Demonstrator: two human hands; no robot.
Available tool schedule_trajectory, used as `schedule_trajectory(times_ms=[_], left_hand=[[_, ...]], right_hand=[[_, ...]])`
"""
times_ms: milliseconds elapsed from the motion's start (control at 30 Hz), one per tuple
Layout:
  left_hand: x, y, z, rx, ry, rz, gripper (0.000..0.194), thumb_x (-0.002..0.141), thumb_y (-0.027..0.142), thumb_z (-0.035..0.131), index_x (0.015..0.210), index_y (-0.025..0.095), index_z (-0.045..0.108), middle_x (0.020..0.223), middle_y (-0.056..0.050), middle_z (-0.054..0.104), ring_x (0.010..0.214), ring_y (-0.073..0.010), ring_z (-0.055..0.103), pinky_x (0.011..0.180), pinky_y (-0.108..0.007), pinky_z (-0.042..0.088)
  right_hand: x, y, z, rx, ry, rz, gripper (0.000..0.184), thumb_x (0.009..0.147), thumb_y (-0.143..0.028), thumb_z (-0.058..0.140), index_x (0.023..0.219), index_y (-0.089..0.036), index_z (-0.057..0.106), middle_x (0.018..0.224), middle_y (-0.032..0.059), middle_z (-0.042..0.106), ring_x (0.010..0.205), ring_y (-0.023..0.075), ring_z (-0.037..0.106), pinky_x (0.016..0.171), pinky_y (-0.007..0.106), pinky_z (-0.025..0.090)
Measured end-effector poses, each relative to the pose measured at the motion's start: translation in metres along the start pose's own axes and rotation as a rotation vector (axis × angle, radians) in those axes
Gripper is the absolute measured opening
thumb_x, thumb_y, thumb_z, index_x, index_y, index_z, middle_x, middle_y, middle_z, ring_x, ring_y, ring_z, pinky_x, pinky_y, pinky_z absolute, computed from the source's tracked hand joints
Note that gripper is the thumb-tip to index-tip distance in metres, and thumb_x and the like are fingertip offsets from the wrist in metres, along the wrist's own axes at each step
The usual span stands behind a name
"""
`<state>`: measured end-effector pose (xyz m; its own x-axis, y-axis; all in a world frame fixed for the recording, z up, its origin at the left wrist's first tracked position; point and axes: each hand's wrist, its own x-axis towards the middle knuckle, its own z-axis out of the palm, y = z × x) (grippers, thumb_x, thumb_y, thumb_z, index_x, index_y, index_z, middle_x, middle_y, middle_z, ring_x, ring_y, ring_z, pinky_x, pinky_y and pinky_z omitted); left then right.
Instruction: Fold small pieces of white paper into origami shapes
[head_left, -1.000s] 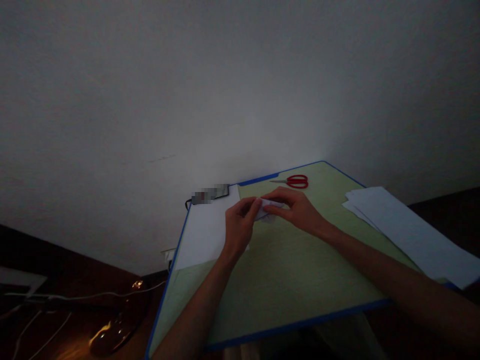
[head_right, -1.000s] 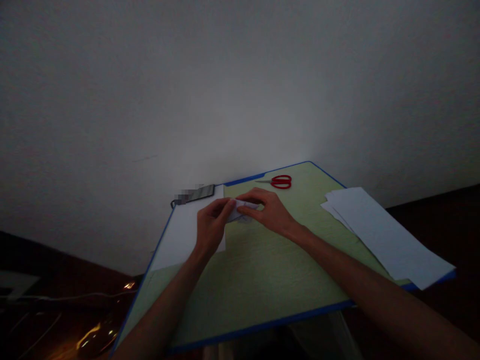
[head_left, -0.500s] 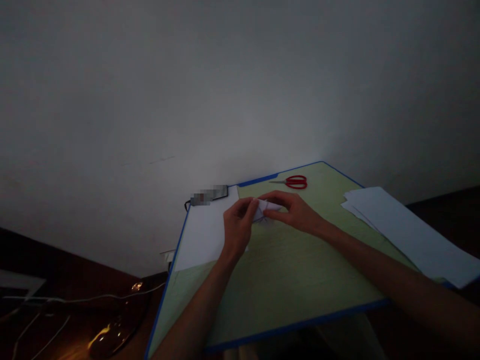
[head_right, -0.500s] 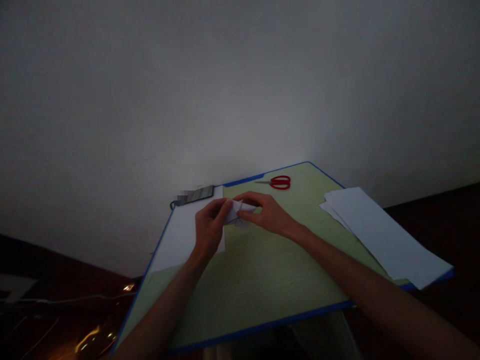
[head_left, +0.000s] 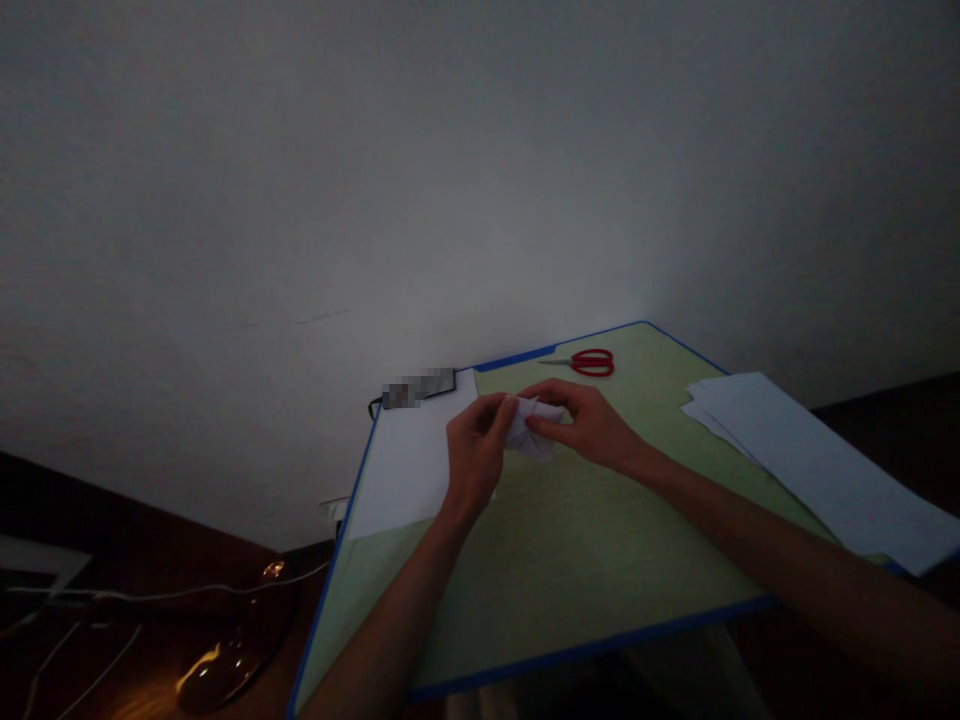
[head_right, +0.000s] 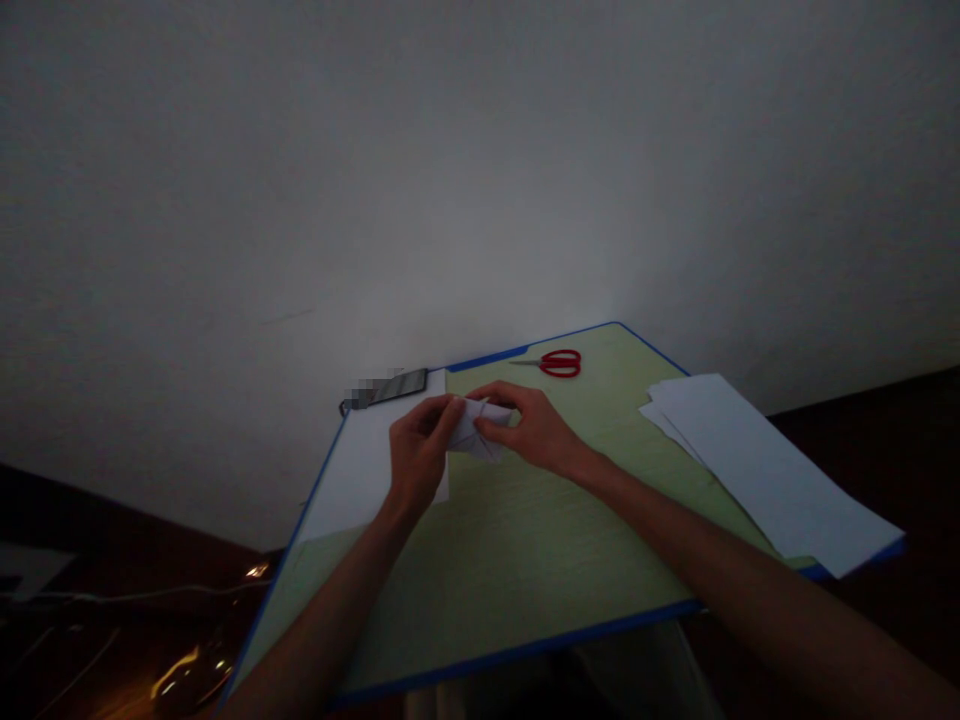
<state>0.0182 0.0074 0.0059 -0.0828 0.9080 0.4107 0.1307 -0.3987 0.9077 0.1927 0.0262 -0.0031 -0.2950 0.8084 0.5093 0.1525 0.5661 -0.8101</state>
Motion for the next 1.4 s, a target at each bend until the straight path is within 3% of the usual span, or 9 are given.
schedule_trajectory(times_ms=[133,367,633,867,1200,1400], left_hand=[[0.0002,0.0000,0.0000,0.000,0.007,-0.009,0.027,0.081,0.043,0.076,0.087,0.016,0.077,0.081,-0.005,0.076,0.073,-0.0171,0.067,0.068,-0.027,0.052],[-0.0005,-0.0021,0.0012,0.005,0.011,0.015,0.026,0.082,0.042,0.076,0.088,0.017,0.075,0.084,-0.005,0.076,0.077,-0.0177,0.068,0.073,-0.029,0.054],[-0.0035,0.0002,0.0024,0.026,0.003,0.028,0.026,0.083,0.042,0.075,0.089,0.017,0.076,0.085,-0.006,0.076,0.080,-0.0186,0.069,0.076,-0.030,0.054],[-0.0032,0.0005,0.0029,0.013,-0.016,0.023,0.023,0.083,0.040,0.075,0.087,0.017,0.076,0.085,-0.005,0.076,0.079,-0.0179,0.069,0.076,-0.030,0.054],[-0.0029,-0.0012,0.0024,-0.001,-0.025,0.023,0.024,0.084,0.040,0.074,0.090,0.017,0.075,0.088,-0.006,0.076,0.083,-0.0180,0.069,0.078,-0.029,0.053],[-0.0026,-0.0009,0.0019,-0.003,-0.006,0.035,0.024,0.085,0.040,0.074,0.090,0.017,0.075,0.088,-0.005,0.076,0.083,-0.0171,0.068,0.079,-0.029,0.052]], right_hand=[[-0.0006,-0.0010,0.0011,-0.030,0.050,0.017,0.025,0.082,-0.025,0.074,0.107,-0.021,0.073,0.086,0.0019,0.076,0.077,0.0173,0.070,0.070,0.029,0.053],[0.0018,0.0030,0.0037,0.027,0.075,0.040,0.013,0.088,-0.027,0.068,0.096,-0.019,0.073,0.092,0.0053,0.078,0.084,0.0191,0.073,0.075,0.031,0.057],[0.0005,0.0004,0.0026,0.027,0.059,0.024,0.024,0.081,-0.040,0.079,0.093,-0.020,0.073,0.088,0.0044,0.077,0.080,0.0187,0.071,0.075,0.032,0.056],[-0.0001,-0.0016,0.0013,0.052,0.067,0.049,0.027,0.084,-0.046,0.075,0.088,-0.019,0.075,0.084,0.0051,0.077,0.078,0.0194,0.072,0.072,0.032,0.056],[0.0000,-0.0039,0.0024,0.016,0.054,0.006,0.022,0.094,-0.039,0.064,0.087,-0.020,0.072,0.085,0.0034,0.075,0.081,0.0184,0.070,0.073,0.030,0.053],[0.0037,-0.0008,0.0003,0.024,0.044,0.036,0.017,0.092,-0.036,0.066,0.090,-0.020,0.071,0.086,0.0036,0.075,0.081,0.0180,0.069,0.075,0.030,0.053]])
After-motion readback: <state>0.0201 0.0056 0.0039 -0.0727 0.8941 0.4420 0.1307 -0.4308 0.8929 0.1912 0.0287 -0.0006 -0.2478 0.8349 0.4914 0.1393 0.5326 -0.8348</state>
